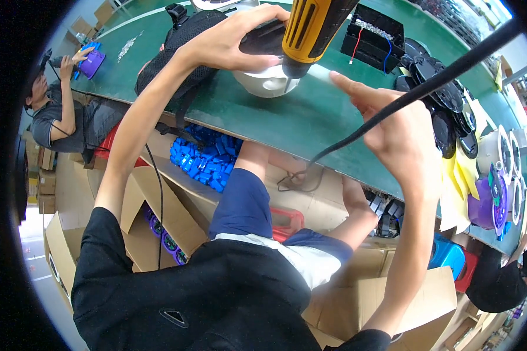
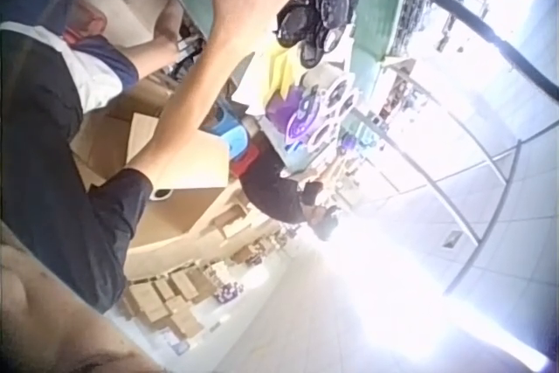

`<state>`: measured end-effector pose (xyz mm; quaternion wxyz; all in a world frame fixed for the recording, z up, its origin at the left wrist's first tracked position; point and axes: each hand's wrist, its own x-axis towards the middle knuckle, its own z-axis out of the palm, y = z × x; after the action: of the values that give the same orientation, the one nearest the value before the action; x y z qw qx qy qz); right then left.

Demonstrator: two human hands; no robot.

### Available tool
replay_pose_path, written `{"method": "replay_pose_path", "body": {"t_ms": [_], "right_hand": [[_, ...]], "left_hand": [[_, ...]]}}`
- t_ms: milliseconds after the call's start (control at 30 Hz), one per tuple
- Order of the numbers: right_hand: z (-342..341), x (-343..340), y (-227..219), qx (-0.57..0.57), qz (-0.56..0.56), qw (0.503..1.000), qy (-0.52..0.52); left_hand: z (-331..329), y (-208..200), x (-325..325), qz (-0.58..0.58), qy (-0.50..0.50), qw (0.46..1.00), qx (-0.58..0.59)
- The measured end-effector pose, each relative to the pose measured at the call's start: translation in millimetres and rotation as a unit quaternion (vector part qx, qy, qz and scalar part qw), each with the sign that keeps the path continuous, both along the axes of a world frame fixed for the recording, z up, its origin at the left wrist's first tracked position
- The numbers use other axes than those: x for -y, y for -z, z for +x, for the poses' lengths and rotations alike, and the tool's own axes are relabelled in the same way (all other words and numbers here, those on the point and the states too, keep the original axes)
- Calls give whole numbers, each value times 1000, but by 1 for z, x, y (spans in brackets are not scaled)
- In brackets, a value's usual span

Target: The person assembles the internal components of a circular electronic device by securing a circuit board and a fan assembly into a plastic housing with screws, using an electric screwdriver.

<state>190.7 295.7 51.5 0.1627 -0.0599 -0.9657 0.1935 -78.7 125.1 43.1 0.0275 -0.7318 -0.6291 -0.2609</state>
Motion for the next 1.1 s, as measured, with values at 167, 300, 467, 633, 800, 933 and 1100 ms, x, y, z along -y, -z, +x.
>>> {"method": "replay_pose_path", "body": {"t_ms": [167,300,467,633,800,933,1100], "right_hand": [[2,14,-8,11,-16,1000,-14],[-3,0,-11,23,-51,998,-36],[-8,3,-20,61,-61,996,-27],[-10,-5,-23,85,-87,992,-43],[-17,-19,-21,53,-89,990,-94],[-20,-22,-25,46,-54,993,-95],[-9,-4,-4,0,13,999,-32]], "left_hand": [[1,-5,3,-36,-26,999,23],[4,-8,-3,-26,0,998,53],[1,-1,-1,4,-5,999,34],[3,-2,-1,-2,-14,999,39],[3,-12,0,-20,3,997,80],[6,-20,1,-48,1,995,91],[1,-2,-3,-5,-7,999,31]]}}
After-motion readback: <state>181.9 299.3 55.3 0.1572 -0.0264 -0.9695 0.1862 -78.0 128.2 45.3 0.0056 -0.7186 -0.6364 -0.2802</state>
